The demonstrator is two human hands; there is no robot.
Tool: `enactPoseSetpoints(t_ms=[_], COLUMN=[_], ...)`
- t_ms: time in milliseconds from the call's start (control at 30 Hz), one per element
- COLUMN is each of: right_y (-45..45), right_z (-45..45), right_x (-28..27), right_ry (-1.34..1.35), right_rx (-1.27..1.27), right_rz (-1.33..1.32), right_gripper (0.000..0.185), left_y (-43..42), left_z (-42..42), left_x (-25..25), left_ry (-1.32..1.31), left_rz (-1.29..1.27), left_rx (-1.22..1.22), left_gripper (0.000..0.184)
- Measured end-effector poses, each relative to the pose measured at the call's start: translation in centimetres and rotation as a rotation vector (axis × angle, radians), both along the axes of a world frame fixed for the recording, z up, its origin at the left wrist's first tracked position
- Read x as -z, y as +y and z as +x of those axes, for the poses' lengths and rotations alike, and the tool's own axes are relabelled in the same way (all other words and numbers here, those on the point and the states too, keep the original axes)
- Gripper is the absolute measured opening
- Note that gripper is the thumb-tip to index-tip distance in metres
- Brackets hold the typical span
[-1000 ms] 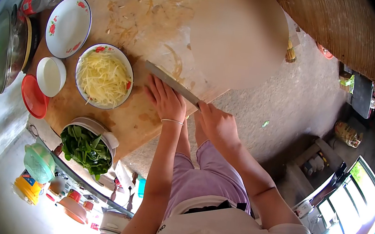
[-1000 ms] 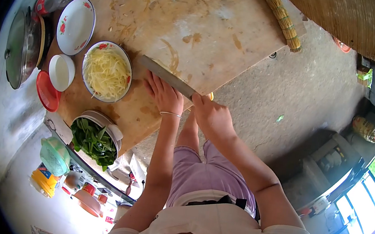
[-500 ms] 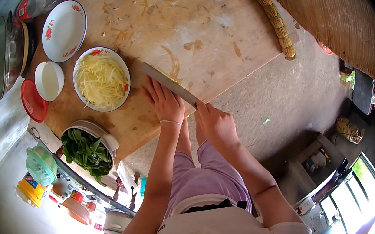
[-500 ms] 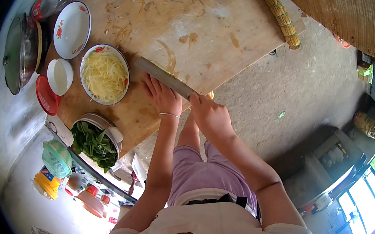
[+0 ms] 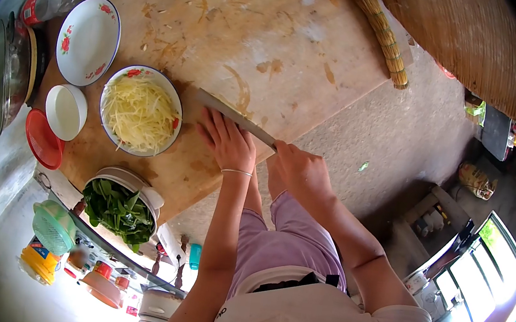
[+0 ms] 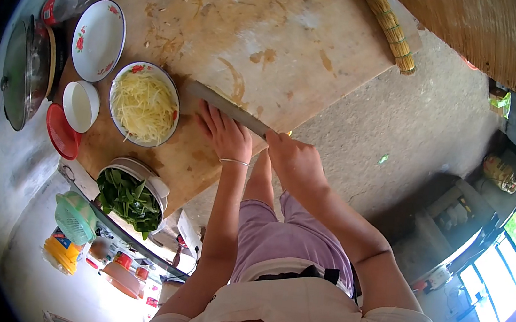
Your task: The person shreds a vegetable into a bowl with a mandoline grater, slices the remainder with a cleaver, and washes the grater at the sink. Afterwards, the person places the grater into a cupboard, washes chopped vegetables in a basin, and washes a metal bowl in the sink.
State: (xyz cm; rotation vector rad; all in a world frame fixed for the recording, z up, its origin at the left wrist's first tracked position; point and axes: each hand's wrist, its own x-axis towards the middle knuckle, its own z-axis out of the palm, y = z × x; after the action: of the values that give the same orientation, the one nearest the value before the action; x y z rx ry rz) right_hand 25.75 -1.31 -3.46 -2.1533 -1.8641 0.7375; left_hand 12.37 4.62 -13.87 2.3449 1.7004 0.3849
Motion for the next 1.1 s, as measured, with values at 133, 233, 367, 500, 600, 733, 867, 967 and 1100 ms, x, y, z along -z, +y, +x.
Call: enactPoseSetpoints(t_ms=[133, 233, 367, 500, 600, 733, 867, 967, 1100], right_y=[0.4, 1.1, 2.4, 1.8, 1.8, 3.1, 2.1, 2.8, 3.6], right_z=[-0.1, -0.3, -0.7, -0.3, 0.0, 0.8, 0.5, 2.2, 3.3], right_x=[-0.5, -1.2, -1.7, 0.0, 0.7, -0.5, 0.8, 1.4, 1.1], right_ry=[0.027, 0.021, -0.028, 0.030, 0.028, 0.069, 0.087, 0.280, 0.703], right_rx=[0.012, 0.012, 0.069, 0.081, 0.092, 0.091, 0.104, 0.148, 0.368], right_rz=[-0.080, -0.149, -0.275, -0.232, -0.259, -0.339, -0.236, -0.153, -0.466], right_gripper=[0.015, 0.013, 0.013, 0.013, 0.015, 0.016, 0.018, 0.019, 0.021], left_y=[0.0, 0.0, -0.1, 0.0, 0.1, 0.1, 0.1, 0.0, 0.1], left_z=[0.0, -0.2, -0.2, 0.0, 0.0, 0.1, 0.0, 0.0, 0.0], left_x=[-0.3, -0.3, 0.0, -0.4, -0.5, -0.8, -0.9, -0.7, -0.6], left_ry=[0.031, 0.033, 0.040, 0.030, 0.003, 0.016, -0.018, -0.055, -0.075], left_rz=[-0.037, -0.045, -0.062, -0.083, -0.113, -0.114, -0.080, -0.059, 0.034], left_rx=[0.001, 0.007, -0.012, -0.046, -0.065, -0.071, -0.067, -0.075, -0.061], left_gripper=[0.042, 0.045, 0.051, 0.055, 0.058, 0.058, 0.060, 0.057, 0.053])
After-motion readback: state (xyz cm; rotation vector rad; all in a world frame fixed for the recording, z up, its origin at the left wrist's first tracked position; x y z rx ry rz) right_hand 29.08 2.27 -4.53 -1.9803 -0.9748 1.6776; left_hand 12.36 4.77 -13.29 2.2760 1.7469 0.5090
